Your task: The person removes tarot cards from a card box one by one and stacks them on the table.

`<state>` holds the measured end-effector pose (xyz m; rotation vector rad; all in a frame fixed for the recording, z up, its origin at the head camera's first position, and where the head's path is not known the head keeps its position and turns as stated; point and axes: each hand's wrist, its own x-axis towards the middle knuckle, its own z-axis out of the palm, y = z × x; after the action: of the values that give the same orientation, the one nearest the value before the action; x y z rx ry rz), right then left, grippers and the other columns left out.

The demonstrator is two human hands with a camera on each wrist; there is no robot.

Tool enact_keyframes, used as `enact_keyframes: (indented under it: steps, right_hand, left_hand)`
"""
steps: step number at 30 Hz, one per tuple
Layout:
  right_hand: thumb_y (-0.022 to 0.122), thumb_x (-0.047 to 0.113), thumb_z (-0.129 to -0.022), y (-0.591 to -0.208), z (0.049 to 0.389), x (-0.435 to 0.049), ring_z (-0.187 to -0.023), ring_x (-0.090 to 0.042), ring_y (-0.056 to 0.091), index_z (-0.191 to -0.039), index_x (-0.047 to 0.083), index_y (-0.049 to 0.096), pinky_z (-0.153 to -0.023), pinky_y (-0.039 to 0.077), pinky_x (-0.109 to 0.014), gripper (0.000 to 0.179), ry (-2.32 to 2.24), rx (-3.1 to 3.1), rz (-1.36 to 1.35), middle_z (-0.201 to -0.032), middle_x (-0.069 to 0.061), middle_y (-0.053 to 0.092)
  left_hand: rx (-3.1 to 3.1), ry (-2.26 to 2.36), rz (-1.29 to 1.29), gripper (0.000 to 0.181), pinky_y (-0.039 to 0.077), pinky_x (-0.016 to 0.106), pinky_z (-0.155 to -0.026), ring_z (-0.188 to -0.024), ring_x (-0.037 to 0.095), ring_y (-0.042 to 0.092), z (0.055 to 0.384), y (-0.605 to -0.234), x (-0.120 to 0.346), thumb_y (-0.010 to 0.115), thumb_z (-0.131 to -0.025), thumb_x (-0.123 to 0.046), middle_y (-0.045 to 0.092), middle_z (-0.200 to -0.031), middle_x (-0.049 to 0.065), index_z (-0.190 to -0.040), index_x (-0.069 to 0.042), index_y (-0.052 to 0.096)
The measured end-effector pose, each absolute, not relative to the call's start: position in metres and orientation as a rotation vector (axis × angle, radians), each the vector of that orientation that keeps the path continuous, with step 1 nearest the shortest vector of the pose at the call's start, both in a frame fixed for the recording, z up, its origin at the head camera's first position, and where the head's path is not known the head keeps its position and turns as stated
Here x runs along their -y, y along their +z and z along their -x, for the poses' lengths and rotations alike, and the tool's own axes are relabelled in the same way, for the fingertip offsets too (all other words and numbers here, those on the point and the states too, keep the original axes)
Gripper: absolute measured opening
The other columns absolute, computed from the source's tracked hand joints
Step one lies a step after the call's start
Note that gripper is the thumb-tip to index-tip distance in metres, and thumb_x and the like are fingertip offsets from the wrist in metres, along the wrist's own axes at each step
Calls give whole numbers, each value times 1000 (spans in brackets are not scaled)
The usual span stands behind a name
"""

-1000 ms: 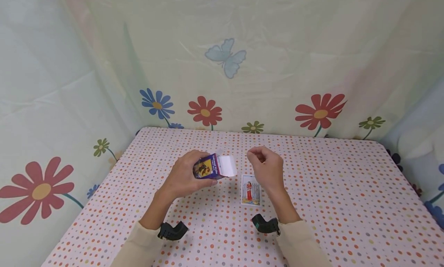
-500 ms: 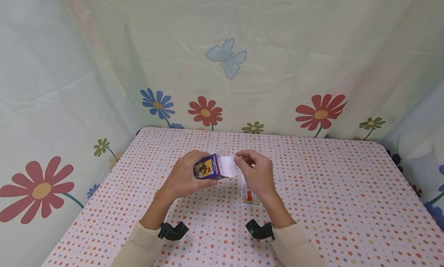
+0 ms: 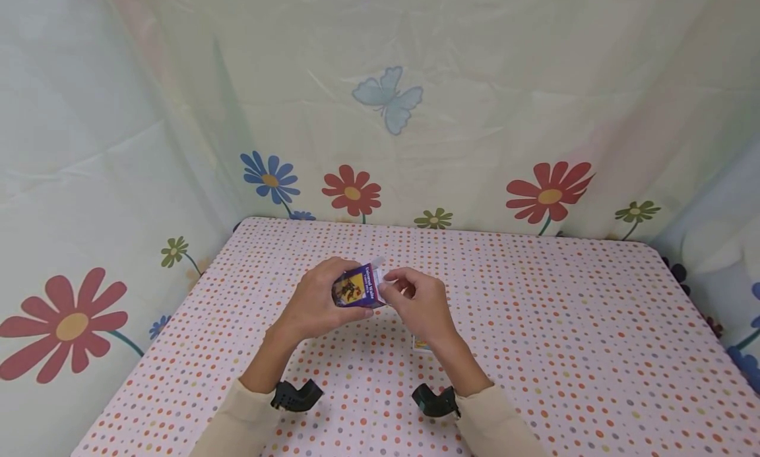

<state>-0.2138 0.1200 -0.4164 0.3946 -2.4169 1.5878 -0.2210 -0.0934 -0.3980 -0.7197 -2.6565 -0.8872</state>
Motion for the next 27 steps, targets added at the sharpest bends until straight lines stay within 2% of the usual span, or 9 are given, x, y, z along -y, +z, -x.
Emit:
enact_keyframes:
  steps: [5, 12, 18, 27]
  right_hand:
    - [72, 19, -95, -418, 213, -117, -64, -22, 59, -108, 5, 73, -55, 47, -26, 19, 1608, 2417, -376, -79, -5, 68]
    - [71, 8, -93, -418, 211, -113, -63, -14, 55, -108, 2, 72, -55, 46, -25, 16, 1634, 2417, -358, -79, -6, 66]
    - [72, 2, -91, -419, 214, -114, -64, -14, 57, -103, -3, 69, -59, 47, -25, 13, 1867, 2371, -319, -76, -8, 65]
    - [70, 2, -92, -419, 216, -116, -53, -10, 42, -87, -5, 62, -49, 36, -24, 12, 2115, 2286, -276, -67, -4, 58]
  left_hand:
    - [2653, -880, 724, 73, 52, 31, -80, -99, 14, 58, 221, -397, 94, 90, -73, -43, 65, -122, 1, -133, -13, 62]
    - [2658, -858, 728, 73, 53, 31, -81, -100, 15, 58, 221, -397, 94, 90, -73, -43, 65, -121, 2, -133, -12, 61]
    - [2668, -844, 727, 74, 53, 32, -82, -100, 15, 59, 220, -396, 93, 91, -73, -42, 65, -121, 2, -134, -12, 61]
    - [2658, -877, 719, 73, 51, 30, -78, -97, 13, 57, 220, -396, 93, 91, -71, -43, 65, -119, 1, -132, -13, 62]
